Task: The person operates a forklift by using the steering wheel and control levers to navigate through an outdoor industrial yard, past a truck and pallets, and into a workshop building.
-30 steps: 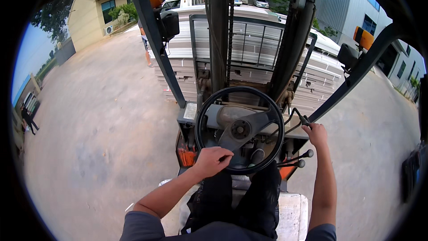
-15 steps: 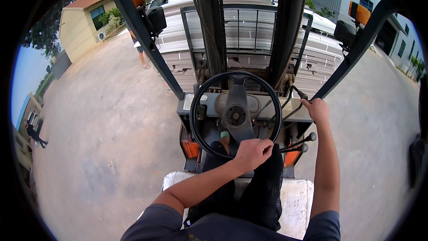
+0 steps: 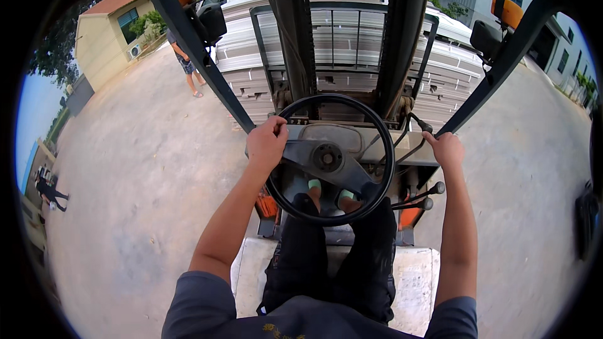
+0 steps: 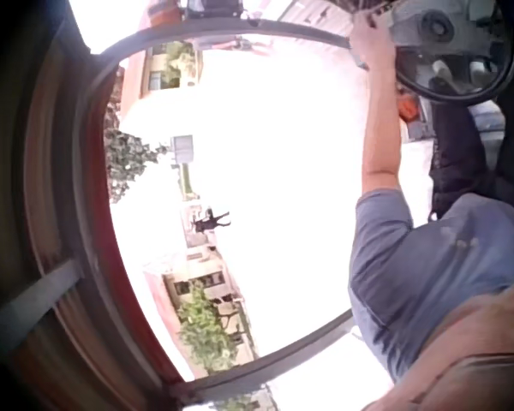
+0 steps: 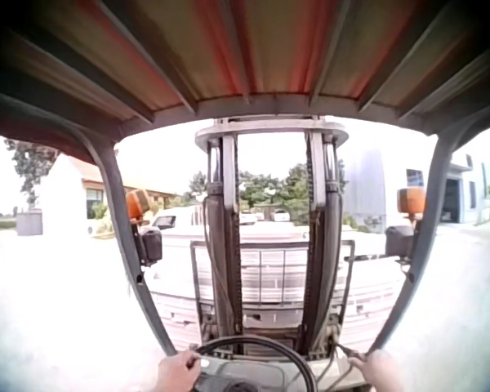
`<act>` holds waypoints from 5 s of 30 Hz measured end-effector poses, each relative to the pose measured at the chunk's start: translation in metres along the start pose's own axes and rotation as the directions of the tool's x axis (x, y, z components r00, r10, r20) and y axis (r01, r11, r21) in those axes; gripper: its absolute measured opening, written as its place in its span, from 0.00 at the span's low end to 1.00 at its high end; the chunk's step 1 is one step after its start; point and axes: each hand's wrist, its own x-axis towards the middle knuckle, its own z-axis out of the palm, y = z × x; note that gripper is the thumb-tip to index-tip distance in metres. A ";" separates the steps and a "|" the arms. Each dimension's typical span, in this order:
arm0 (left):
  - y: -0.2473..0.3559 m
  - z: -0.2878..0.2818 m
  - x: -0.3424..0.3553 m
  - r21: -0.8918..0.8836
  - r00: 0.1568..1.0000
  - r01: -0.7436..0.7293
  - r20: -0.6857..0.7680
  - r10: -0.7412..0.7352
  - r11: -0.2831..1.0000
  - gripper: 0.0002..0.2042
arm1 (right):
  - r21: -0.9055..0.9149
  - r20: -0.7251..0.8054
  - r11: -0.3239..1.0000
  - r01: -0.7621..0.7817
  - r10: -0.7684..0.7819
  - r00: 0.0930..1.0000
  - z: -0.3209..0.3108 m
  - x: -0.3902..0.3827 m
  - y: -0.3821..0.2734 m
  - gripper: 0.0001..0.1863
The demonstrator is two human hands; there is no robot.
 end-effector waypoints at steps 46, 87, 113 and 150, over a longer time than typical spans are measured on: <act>-0.080 -0.149 -0.023 -0.363 0.937 -0.234 -0.332 0.110 0.902 0.04 | 0.002 -0.129 0.999 -0.048 0.048 0.991 -0.062 -0.166 -0.125 0.44; -0.184 -0.184 -0.044 -0.404 0.855 -0.348 -0.507 0.110 0.846 0.02 | -0.059 -0.111 0.998 0.017 -0.023 0.994 0.016 -0.246 -0.198 0.47; -0.088 -0.191 -0.053 -0.483 0.883 -0.366 -0.451 0.131 0.795 0.03 | -0.165 -0.597 0.986 0.038 -0.130 0.791 0.019 -0.141 -0.089 0.39; -0.053 -0.079 0.024 -0.499 0.905 -0.343 -0.402 0.138 0.796 0.06 | 0.352 -0.575 0.903 0.246 0.002 0.818 -0.001 -0.118 -0.101 0.38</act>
